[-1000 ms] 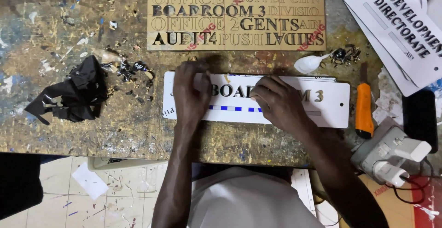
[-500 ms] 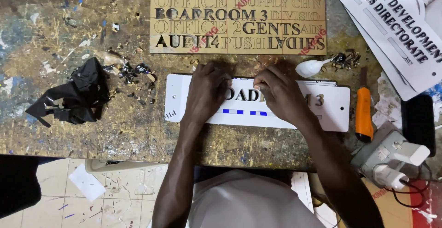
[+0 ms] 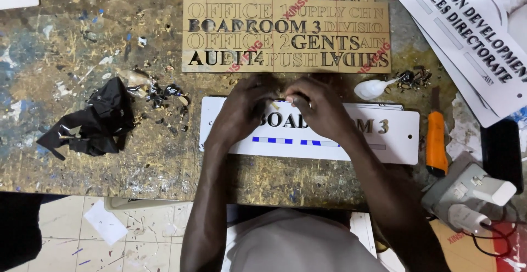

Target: Carefully placing and aligning individual letters onto a sign board to assemble a room identification sign.

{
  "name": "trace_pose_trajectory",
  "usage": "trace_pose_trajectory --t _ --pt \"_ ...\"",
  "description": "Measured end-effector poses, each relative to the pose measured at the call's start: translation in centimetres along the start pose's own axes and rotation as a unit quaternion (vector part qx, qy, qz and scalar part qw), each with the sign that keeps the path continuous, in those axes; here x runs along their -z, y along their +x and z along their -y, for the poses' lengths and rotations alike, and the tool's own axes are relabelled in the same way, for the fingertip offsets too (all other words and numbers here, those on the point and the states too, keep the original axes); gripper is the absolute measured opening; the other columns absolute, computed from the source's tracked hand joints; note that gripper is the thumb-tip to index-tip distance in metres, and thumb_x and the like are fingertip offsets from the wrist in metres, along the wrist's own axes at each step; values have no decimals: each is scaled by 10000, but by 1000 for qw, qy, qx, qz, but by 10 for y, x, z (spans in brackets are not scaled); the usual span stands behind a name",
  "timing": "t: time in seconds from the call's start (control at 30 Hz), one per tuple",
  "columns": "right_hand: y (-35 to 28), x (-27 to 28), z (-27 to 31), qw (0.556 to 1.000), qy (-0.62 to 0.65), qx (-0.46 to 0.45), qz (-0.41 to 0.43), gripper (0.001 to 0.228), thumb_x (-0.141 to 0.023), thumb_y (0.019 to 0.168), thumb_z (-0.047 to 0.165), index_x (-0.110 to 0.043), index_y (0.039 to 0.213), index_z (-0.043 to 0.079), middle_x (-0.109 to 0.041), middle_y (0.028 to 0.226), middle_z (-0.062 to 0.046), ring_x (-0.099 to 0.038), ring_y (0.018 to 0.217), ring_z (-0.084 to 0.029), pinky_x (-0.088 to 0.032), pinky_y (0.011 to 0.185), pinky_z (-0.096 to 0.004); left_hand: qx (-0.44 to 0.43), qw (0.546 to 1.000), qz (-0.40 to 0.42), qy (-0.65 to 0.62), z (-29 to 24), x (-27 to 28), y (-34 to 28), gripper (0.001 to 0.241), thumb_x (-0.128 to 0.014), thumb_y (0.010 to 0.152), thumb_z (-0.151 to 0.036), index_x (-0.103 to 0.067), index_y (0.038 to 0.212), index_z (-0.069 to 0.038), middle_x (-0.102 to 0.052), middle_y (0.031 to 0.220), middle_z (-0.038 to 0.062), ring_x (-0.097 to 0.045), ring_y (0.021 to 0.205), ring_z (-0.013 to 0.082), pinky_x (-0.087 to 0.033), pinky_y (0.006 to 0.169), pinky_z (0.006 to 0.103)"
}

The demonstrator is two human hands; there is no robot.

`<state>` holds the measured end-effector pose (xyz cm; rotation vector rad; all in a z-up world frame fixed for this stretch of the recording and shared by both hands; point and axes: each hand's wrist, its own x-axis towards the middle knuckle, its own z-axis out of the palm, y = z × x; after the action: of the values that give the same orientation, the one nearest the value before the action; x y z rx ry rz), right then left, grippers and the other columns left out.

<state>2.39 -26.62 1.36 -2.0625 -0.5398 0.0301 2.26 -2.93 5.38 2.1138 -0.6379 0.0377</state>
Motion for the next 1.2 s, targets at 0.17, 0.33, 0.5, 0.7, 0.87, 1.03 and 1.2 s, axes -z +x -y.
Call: trace_pose_trajectory --t 0.17,0.33,0.5,0.7,0.87,1.03,1.2 --pt "2 -1 10 997 -15 -8 71 116 -675 1104 -23 -756 1173 25 -749 912 -188 -747 809 -376 -581 721 -499 18 999 39 13 19 -9 -3 139 -781 936 6 -812 1046 -73 -762 1124 211 -710 1107 548 -606 924 600" --pt "4 -10 12 996 -61 11 63 97 -674 1127 -7 -758 1175 -4 -727 902 -194 -723 754 -379 -568 668 -470 27 999 34 0 30 -18 3 172 -799 911 -23 -815 1066 -98 -760 1130 175 -724 1101 512 -610 941 584" --pt "4 -8 18 992 -92 52 73 106 -696 1114 -14 -792 1131 29 -741 1005 -145 -721 806 -338 -579 695 -445 38 999 -4 -2 28 -22 0 129 -801 946 -44 -822 1070 -75 -743 1059 176 -739 1050 480 -617 916 541" --pt "0 -12 -3 976 -171 106 81 126 -752 1069 -41 -828 1100 54 -710 1020 -122 -736 877 -373 -601 714 -463 20 1000 1 -17 29 -17 -1 128 -794 951 -13 -830 1068 -53 -758 1037 189 -743 1048 485 -609 929 533" --pt "1 -17 4 939 -301 150 71 87 -777 1041 26 -753 1080 100 -647 1031 -60 -706 927 -295 -563 720 -424 25 997 -17 -69 29 -15 -6 166 -740 996 11 -825 1134 -23 -752 1060 199 -737 1058 494 -604 941 541" --pt "5 -23 5 922 -344 171 47 101 -736 1056 33 -652 1088 78 -578 1039 -87 -676 948 -368 -522 687 -467 28 993 -62 -100 31 -20 -12 201 -696 1007 79 -786 1168 -1 -742 1026 237 -731 1053 532 -592 951 591" --pt "13 -31 -25 964 -234 126 14 193 -653 1090 4 -611 1213 146 -566 1051 -11 -712 964 -332 -551 736 -423 38 987 -104 -112 48 -26 -20 255 -660 1056 60 -730 1259 -78 -777 1095 165 -754 1123 447 -589 1002 540"
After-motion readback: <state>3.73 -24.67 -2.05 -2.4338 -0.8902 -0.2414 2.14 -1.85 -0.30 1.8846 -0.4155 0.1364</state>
